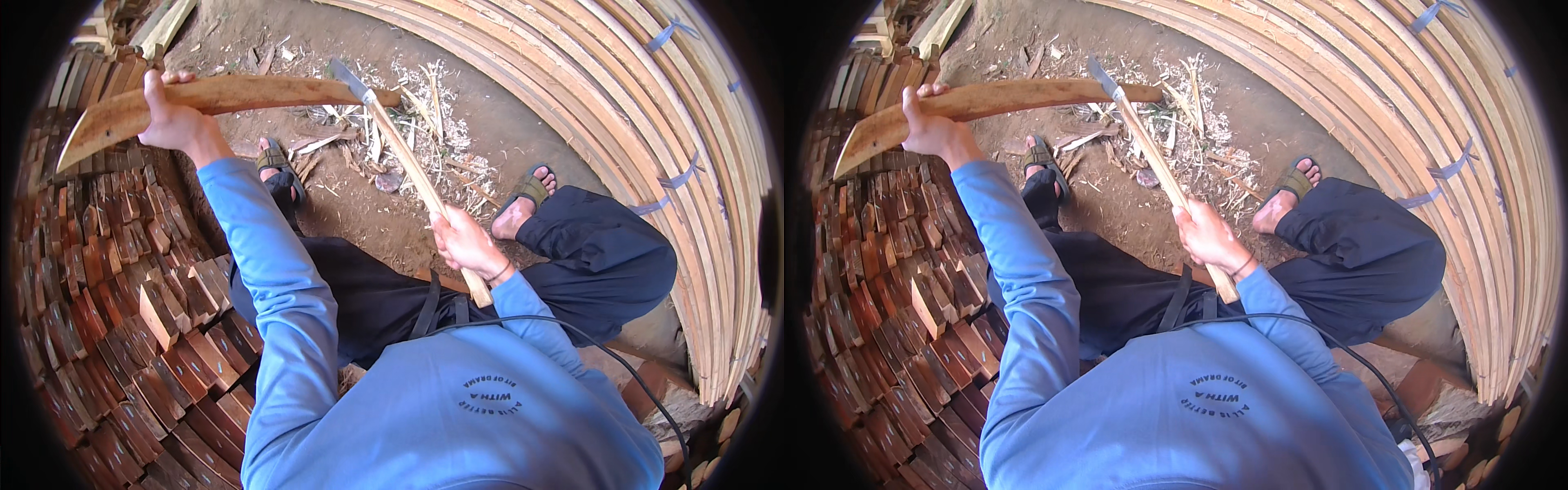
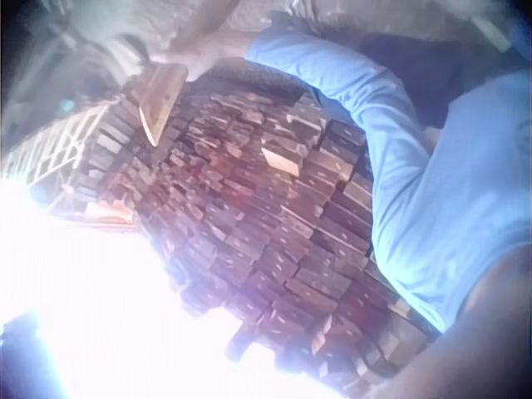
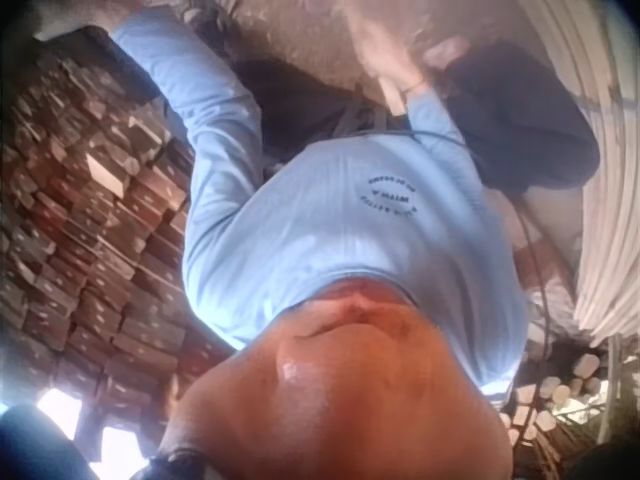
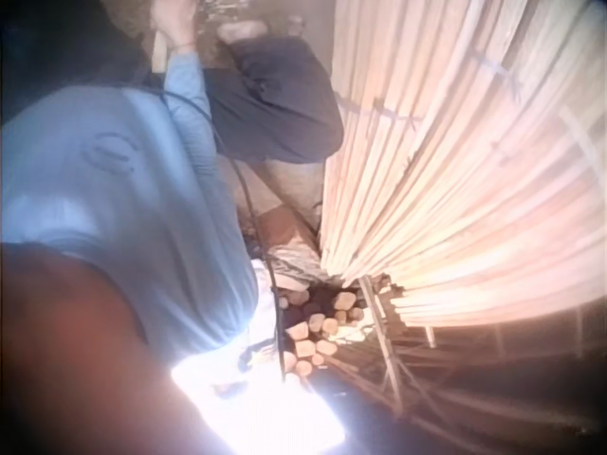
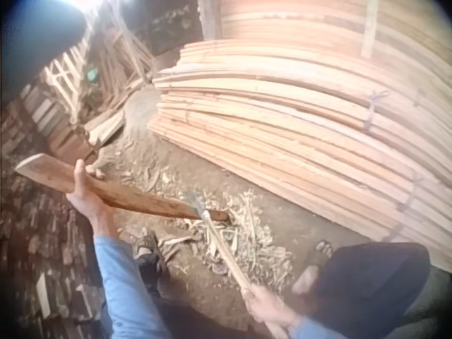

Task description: The person shaves a piece of wood using a blade, removing thin strips of material from the surface.

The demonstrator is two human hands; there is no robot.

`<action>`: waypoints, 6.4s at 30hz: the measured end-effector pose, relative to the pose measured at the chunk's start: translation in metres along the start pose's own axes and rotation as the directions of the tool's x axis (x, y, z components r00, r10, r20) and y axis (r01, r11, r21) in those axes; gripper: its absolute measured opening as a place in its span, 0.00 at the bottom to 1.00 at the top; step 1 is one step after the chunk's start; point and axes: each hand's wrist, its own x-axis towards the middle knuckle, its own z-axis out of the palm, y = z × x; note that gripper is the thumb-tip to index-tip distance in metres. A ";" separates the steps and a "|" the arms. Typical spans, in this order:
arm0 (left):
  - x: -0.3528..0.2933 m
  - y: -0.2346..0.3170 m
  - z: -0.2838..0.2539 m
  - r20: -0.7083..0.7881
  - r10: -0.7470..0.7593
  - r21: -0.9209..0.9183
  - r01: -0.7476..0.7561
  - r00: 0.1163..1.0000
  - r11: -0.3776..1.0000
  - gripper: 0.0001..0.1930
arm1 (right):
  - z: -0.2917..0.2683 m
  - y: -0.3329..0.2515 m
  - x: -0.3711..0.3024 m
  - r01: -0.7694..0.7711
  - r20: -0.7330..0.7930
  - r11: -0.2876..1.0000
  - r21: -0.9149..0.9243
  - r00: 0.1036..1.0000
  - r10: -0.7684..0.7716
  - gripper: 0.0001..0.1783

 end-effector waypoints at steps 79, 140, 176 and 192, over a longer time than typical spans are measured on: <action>-0.035 0.047 -0.087 0.294 -0.233 -0.023 0.251 0.927 0.968 0.07 | -0.024 -0.056 0.008 -0.156 0.200 0.969 0.194 0.973 0.117 0.12; 0.053 -0.019 -0.054 -0.093 -0.136 0.237 0.155 0.986 0.959 0.12 | -0.159 -0.056 -0.132 0.074 0.081 0.937 0.342 0.991 -0.108 0.20; -0.101 0.131 -0.015 0.815 -0.347 0.401 -0.021 0.465 0.916 0.57 | -0.132 -0.083 -0.156 0.220 0.242 0.975 0.007 0.946 -0.215 0.29; -0.095 0.166 -0.001 0.778 -0.327 0.616 -0.550 0.536 0.564 0.49 | -0.136 -0.085 -0.173 0.258 0.275 0.964 -0.071 0.934 -0.229 0.28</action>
